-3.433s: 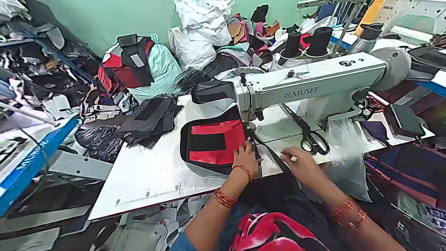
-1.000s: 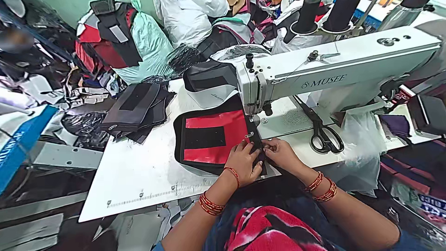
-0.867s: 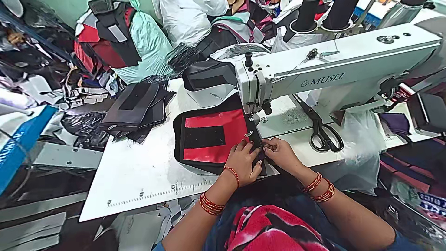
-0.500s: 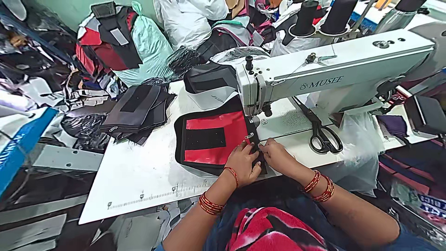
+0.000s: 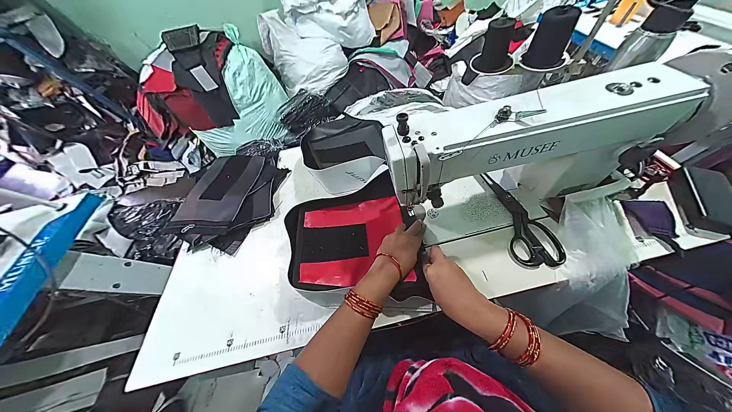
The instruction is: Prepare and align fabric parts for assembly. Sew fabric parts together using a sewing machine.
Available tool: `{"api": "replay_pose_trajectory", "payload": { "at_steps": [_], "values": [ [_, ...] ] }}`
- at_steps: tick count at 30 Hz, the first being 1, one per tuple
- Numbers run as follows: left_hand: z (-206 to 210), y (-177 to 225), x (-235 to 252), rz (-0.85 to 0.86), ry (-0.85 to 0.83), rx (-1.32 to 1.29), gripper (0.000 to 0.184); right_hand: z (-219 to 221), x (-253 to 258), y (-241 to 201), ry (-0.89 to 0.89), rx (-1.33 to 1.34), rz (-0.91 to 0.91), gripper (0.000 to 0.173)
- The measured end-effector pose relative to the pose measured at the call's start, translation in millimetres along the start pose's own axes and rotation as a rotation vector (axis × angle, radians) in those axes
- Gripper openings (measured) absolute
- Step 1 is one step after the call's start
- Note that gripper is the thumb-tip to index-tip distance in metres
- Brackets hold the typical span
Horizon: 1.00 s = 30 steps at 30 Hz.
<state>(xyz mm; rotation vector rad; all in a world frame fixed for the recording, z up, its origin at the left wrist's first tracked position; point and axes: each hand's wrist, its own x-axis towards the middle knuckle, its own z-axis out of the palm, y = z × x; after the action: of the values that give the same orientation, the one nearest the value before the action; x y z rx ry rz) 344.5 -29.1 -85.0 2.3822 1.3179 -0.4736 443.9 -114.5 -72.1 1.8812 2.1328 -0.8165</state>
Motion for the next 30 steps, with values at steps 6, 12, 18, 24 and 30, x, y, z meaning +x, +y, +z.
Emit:
{"api": "replay_pose_trajectory", "payload": {
  "at_steps": [6, 12, 18, 24, 30],
  "values": [
    [46.6, -20.9, -16.4, 0.253, 0.519, -0.158, 0.041, 0.6, -1.0, 2.3, 0.035, 0.03, -0.021, 0.032],
    [61.8, -25.9, -13.9, 0.333, 0.762, -0.197, 0.031, 0.8, 1.5, 3.4, 0.039, 0.019, -0.029, 0.03],
    [55.4, -31.4, -6.8, 0.301, 0.676, -0.236, 0.032, -1.0, 13.0, 6.1, 0.1, 0.049, -0.042, 0.027],
    [47.8, -42.2, 13.3, 0.306, 0.742, -0.225, 0.03, -6.3, 33.2, 6.5, 0.202, 0.036, -0.037, 0.026],
    [37.9, -54.9, 28.4, 0.338, 0.706, -0.261, 0.025, -11.1, 52.6, 10.5, 0.23, 0.097, -0.022, 0.028]
  ]
}}
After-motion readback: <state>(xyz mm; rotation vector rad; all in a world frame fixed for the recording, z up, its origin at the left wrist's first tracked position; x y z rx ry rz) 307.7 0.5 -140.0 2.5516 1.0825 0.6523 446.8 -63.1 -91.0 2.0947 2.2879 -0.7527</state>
